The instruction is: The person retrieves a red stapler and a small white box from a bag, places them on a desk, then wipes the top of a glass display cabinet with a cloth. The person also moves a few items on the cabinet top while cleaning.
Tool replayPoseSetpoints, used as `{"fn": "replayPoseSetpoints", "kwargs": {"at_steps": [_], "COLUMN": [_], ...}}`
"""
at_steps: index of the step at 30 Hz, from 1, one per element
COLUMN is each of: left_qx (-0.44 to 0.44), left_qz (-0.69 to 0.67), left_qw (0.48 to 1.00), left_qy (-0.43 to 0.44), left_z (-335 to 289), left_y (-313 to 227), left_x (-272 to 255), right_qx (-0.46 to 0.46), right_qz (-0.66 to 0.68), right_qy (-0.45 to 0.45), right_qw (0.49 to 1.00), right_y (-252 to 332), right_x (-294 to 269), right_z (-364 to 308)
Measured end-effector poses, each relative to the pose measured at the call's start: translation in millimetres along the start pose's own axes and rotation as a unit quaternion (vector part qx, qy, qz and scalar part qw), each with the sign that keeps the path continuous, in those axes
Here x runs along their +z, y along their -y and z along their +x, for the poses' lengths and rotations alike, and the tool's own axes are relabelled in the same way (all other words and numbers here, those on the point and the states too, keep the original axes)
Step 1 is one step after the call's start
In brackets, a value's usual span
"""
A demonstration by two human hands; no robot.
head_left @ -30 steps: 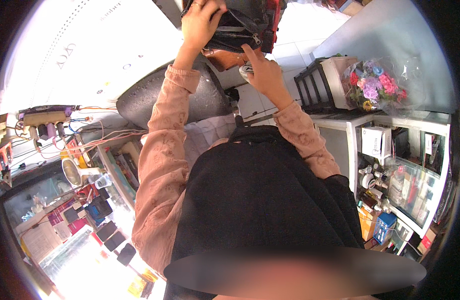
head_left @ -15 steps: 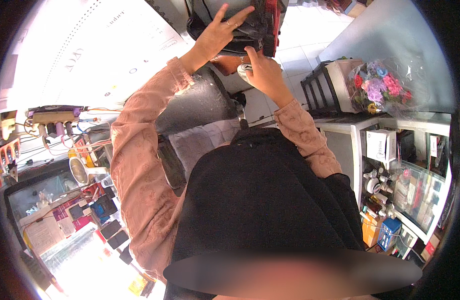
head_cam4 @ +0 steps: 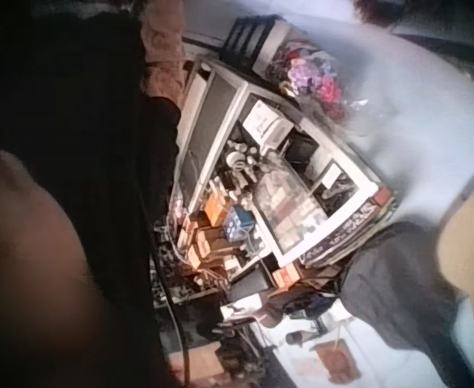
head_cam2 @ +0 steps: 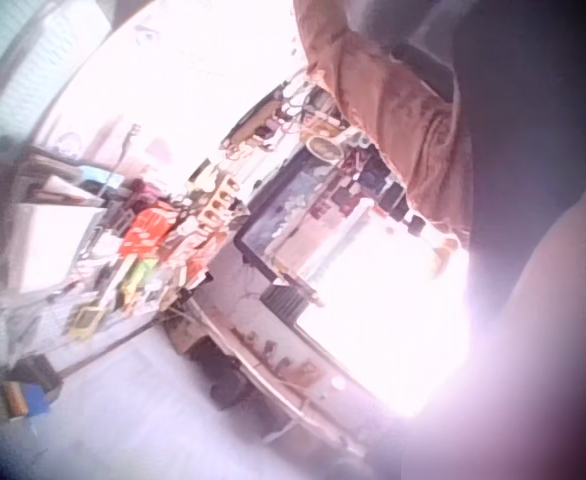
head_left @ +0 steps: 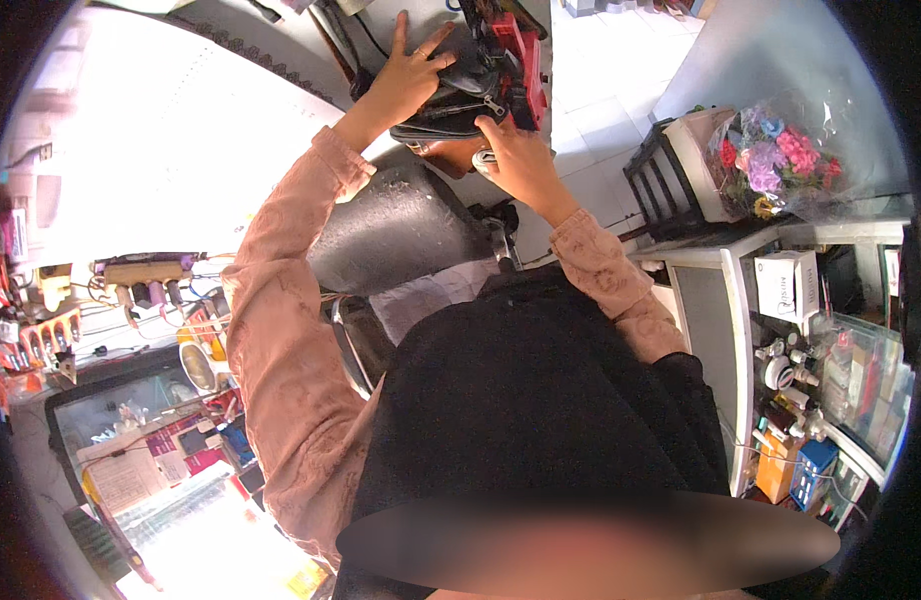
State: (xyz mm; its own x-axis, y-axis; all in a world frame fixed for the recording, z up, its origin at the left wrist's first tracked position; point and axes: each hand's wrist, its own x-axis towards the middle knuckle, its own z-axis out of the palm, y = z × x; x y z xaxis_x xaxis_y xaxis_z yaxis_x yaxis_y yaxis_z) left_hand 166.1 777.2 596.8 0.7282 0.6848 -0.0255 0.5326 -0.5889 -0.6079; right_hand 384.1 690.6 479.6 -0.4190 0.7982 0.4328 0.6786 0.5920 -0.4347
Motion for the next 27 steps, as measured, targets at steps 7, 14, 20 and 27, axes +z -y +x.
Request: {"fn": "replayPoseSetpoints", "kwargs": {"at_steps": [7, 14, 20, 27], "left_qx": [-0.064, -0.209, -0.192, -0.111], "left_qz": [-0.035, -0.146, -0.218, -0.174], "left_qw": [0.991, 0.936, 0.919, 0.955], "left_qy": [-0.116, -0.241, -0.265, -0.212], "left_z": [-20.0, -68.5, -75.6, -66.8], "left_y": [-5.3, -1.3, 7.5, 3.5], "left_x": [-2.8, 6.2, 8.8, -1.7], "right_qx": [0.0, -0.094, -0.116, -0.062], "right_qz": [0.0, -0.034, -0.045, 0.048], "right_qy": [-0.006, -0.034, -0.065, -0.008], "right_qw": [1.0, 0.994, 0.99, 0.997], "right_y": [0.1, 13.7, 21.7, 16.7], "right_x": [-6.7, -12.0, -8.8, -19.8], "right_z": [2.7, -1.3, -3.8, -6.5]}}
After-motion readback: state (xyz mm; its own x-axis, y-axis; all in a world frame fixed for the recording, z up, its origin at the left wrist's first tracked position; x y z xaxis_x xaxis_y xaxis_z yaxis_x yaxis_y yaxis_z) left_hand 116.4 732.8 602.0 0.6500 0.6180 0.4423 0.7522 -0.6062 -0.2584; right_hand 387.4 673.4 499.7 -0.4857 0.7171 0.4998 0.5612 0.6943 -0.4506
